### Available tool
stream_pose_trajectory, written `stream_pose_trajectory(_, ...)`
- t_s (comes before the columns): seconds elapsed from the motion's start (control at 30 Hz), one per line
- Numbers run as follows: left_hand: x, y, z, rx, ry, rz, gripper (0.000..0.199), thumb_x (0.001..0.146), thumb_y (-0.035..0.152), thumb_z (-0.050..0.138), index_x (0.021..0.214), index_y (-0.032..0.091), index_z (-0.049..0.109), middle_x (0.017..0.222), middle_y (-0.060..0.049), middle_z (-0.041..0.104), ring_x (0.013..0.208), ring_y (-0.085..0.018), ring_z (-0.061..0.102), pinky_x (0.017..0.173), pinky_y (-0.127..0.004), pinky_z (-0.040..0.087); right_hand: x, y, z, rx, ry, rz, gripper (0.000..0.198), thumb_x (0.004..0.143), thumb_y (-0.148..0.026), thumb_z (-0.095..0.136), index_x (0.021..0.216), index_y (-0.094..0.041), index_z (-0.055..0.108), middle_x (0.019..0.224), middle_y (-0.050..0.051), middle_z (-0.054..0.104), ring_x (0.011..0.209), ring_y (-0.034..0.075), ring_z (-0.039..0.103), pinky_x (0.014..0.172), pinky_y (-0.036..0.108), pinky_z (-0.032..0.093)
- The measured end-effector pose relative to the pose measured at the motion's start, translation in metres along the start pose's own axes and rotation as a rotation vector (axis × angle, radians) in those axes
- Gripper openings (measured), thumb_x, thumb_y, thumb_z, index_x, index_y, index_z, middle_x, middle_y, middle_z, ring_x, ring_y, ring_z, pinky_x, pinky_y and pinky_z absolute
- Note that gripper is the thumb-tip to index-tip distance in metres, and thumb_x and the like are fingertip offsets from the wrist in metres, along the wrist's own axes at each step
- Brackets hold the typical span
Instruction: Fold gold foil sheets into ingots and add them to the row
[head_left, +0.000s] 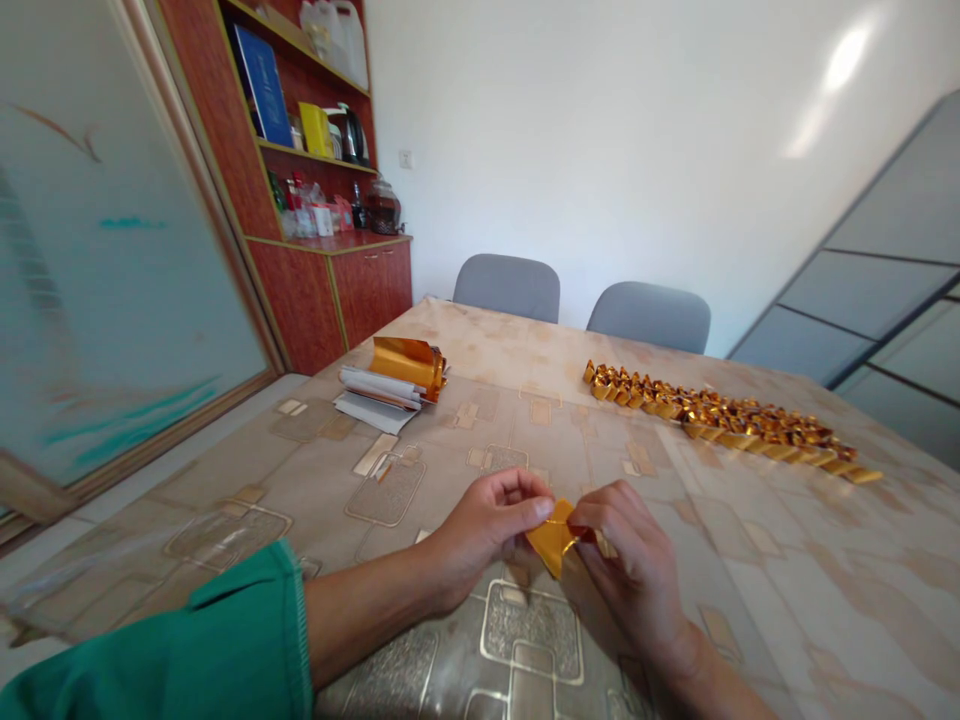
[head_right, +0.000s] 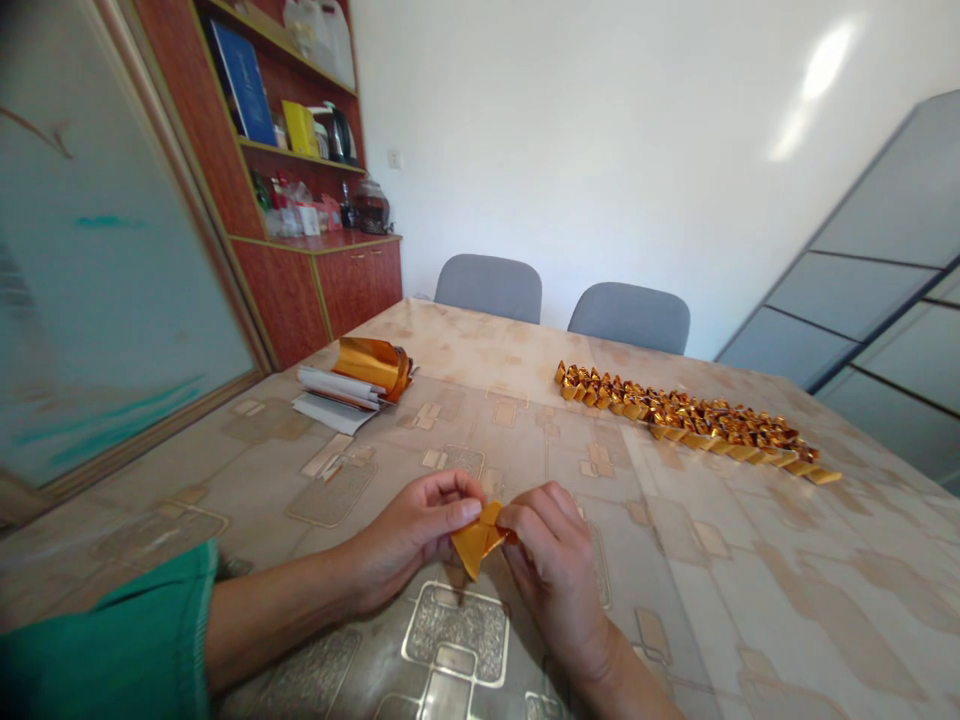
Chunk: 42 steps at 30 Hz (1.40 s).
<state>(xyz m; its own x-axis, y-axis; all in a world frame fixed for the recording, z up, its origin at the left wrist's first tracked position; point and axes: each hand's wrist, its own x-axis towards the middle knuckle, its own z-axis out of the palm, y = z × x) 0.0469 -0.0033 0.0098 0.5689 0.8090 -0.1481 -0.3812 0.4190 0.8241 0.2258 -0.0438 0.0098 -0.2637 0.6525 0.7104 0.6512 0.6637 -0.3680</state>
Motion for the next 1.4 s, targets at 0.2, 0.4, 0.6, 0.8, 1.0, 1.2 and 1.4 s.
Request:
stream_pose_trajectory(0.2,0.006,-0.004,-0.007,0.041,0.065,-0.006,0.037,0.063,0.027,0.087,0.088,0.015,0.062,0.073,0.001,0.064,0.065,-0.010,0.058,0.062,-0.022,0.042,0.003,0.000,0.001,0.158,0.036,0.253,0.011,0.091,-0.016,0.056,0.093,-0.024,0.063,0.081,0.001,0.064,0.077,0.019,0.058,0.068,0.029,0.044)
stream_pose_trajectory(0.4,0.008,-0.002,-0.006,0.145,0.149,0.079,0.032,0.064,0.025,0.083,0.087,0.013,0.065,0.075,-0.001,0.066,0.069,-0.012,0.060,0.067,-0.024,0.045,0.007,0.000,0.003,0.503,-0.022,0.664,0.033,0.095,-0.046,0.049,0.078,-0.023,0.063,0.069,0.001,0.059,0.066,0.019,0.055,0.060,0.028,0.043)
stream_pose_trajectory(0.6,0.006,0.000,0.001,0.219,0.120,0.087,0.021,0.066,0.022,0.079,0.077,0.014,0.063,0.070,0.002,0.062,0.063,-0.009,0.054,0.060,-0.022,0.041,0.006,-0.003,0.008,0.569,-0.053,0.726,0.034,0.088,-0.047,0.062,0.065,-0.023,0.056,0.061,-0.003,0.052,0.060,0.016,0.046,0.056,0.026,0.037)
stream_pose_trajectory(0.8,0.006,0.000,-0.003,0.106,0.117,0.033,0.031,0.066,0.029,0.083,0.081,0.015,0.060,0.070,0.004,0.059,0.060,-0.008,0.050,0.057,-0.021,0.037,0.012,-0.012,0.006,0.755,-0.015,0.735,0.034,0.088,-0.052,0.060,0.071,-0.023,0.060,0.065,-0.002,0.053,0.063,0.017,0.048,0.060,0.026,0.041)
stream_pose_trajectory(1.0,0.005,-0.001,-0.003,0.048,0.149,0.043,0.036,0.066,0.030,0.084,0.086,0.016,0.057,0.078,0.002,0.061,0.066,-0.008,0.053,0.059,-0.021,0.039,0.009,-0.010,0.012,0.865,-0.043,0.742,0.029,0.083,-0.049,0.070,0.082,-0.021,0.062,0.075,0.000,0.059,0.070,0.016,0.053,0.066,0.028,0.044)
stream_pose_trajectory(1.2,0.002,-0.001,0.002,0.243,0.222,0.166,0.029,0.070,0.034,0.079,0.075,0.016,0.057,0.065,0.004,0.056,0.056,-0.009,0.048,0.053,-0.022,0.037,0.004,-0.006,0.016,0.790,-0.045,0.717,0.028,0.088,-0.047,0.065,0.083,-0.020,0.060,0.075,0.000,0.059,0.070,0.016,0.053,0.064,0.028,0.042)
stream_pose_trajectory(1.4,0.005,0.000,0.000,0.290,0.240,0.187,0.026,0.069,0.032,0.077,0.072,0.015,0.058,0.058,0.005,0.054,0.052,-0.008,0.046,0.050,-0.021,0.035,0.000,-0.005,0.020,0.674,-0.033,0.682,0.025,0.090,-0.044,0.063,0.084,-0.020,0.060,0.073,0.000,0.060,0.068,0.016,0.053,0.063,0.027,0.041)
